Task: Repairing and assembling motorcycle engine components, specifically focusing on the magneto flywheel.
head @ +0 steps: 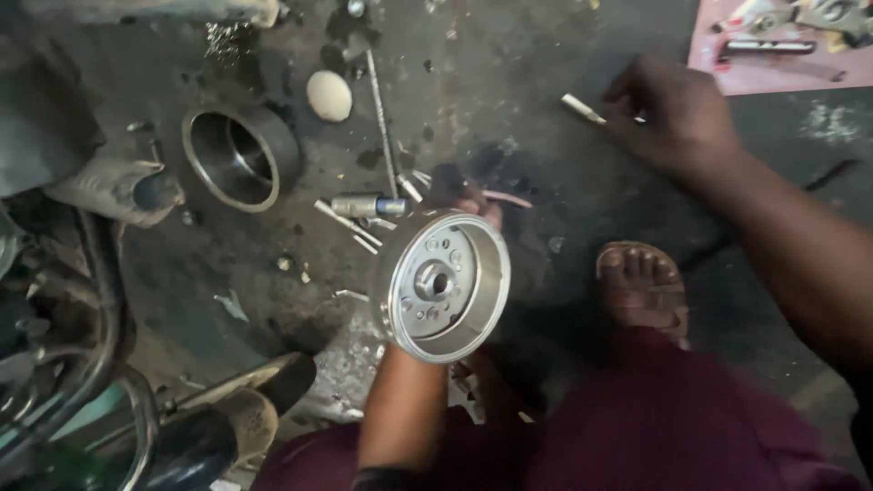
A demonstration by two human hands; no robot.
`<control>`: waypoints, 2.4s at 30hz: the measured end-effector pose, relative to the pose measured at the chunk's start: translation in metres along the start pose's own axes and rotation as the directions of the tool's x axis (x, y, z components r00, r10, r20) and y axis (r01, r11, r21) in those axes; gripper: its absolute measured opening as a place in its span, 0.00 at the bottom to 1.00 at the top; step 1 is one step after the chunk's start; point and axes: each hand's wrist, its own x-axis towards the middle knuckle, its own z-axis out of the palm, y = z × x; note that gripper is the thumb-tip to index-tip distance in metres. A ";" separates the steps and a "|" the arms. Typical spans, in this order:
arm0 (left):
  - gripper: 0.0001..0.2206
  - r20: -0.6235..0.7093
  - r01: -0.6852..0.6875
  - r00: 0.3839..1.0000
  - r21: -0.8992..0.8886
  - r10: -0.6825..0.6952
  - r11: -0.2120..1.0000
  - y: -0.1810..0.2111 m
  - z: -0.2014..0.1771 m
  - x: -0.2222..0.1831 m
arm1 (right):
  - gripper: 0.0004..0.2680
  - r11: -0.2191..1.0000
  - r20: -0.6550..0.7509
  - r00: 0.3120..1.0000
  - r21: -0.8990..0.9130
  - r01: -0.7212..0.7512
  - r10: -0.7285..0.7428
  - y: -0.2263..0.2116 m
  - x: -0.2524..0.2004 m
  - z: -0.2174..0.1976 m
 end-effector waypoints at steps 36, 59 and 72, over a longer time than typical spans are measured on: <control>0.16 0.305 0.082 0.951 -0.381 0.041 0.921 -0.068 0.016 0.034 | 0.05 0.578 -0.211 0.887 0.813 -0.074 0.411 0.053 -0.058 -0.061; 0.15 0.308 0.069 0.947 -0.477 0.093 0.876 -0.133 0.061 0.049 | 0.03 0.744 -0.230 0.898 0.652 -0.144 0.375 0.043 -0.070 -0.058; 0.15 0.209 -0.015 0.972 -0.405 0.109 0.914 -0.081 0.038 0.020 | 0.02 0.744 0.027 0.906 0.561 -0.363 0.422 -0.006 -0.077 -0.013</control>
